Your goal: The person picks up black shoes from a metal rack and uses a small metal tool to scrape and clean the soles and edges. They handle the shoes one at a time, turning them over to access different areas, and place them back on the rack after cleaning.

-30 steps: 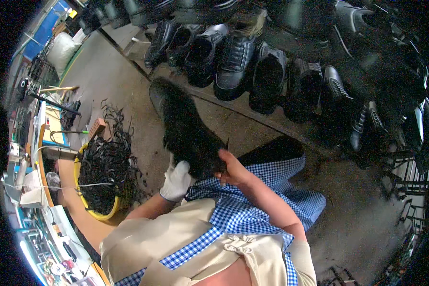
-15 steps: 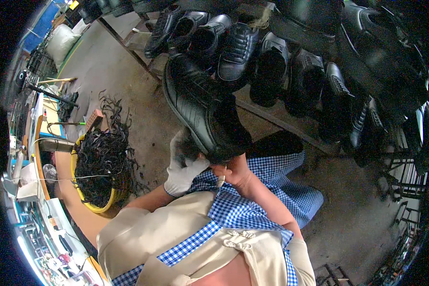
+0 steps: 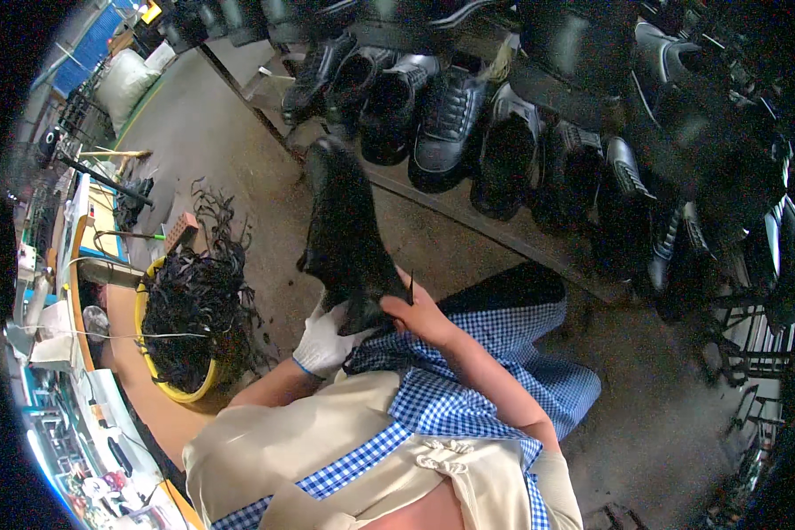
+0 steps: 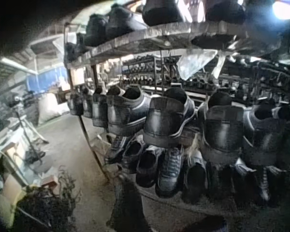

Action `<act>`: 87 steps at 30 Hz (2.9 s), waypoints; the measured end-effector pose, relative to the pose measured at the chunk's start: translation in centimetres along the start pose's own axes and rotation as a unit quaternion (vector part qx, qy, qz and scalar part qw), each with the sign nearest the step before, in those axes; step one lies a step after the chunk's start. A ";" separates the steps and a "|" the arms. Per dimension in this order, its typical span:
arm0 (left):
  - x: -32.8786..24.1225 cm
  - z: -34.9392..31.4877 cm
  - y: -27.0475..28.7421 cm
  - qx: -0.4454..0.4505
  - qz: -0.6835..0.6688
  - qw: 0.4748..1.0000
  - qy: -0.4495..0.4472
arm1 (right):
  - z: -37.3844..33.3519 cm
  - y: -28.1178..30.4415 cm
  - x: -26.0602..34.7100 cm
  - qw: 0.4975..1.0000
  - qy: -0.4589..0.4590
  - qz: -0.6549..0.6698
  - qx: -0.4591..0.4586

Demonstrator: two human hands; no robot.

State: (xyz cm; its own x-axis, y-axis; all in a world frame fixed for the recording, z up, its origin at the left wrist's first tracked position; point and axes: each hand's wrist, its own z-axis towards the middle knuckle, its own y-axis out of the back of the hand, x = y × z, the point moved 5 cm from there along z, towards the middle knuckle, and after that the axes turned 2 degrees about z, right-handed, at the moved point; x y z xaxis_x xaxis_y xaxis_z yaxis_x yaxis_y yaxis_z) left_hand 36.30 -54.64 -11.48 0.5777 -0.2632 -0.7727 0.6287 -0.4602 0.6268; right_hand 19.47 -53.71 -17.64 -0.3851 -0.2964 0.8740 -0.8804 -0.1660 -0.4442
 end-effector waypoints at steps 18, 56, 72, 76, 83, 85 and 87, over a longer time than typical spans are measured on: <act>24.5 33.3 36.2 -0.313 -0.001 0.941 0.131 | -18.1 12.0 7.7 0.925 0.088 -0.075 -0.361; 6.9 39.7 -4.1 0.080 -0.688 0.720 -0.037 | -34.0 28.1 32.9 0.510 0.108 -0.465 -0.715; 10.6 37.3 14.0 -0.148 -0.590 0.794 0.010 | -13.0 17.2 34.4 0.616 0.200 -0.478 -0.593; 9.2 31.9 11.0 -0.204 -0.675 0.705 0.074 | -9.5 14.4 32.7 0.667 0.247 -0.450 -0.541; 10.8 24.7 -2.4 -0.030 -0.403 0.912 0.068 | -1.6 8.3 29.8 0.731 0.301 -0.465 -0.399; 3.2 19.6 -2.8 0.011 -0.240 0.959 0.148 | 0.0 5.3 29.2 0.763 0.258 -0.469 -0.362; 6.5 19.8 -5.6 -0.068 -0.086 0.991 0.078 | 1.8 1.4 27.9 0.780 0.258 -0.487 -0.294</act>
State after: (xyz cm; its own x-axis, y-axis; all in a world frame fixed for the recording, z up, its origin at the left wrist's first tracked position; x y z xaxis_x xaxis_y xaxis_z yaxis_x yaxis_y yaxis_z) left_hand 26.24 -70.55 -21.97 0.5234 -0.0523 -0.8505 0.7822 -0.3663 0.5039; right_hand 8.01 -63.90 5.78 0.6207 0.1445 0.7706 -0.7408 0.4302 0.5159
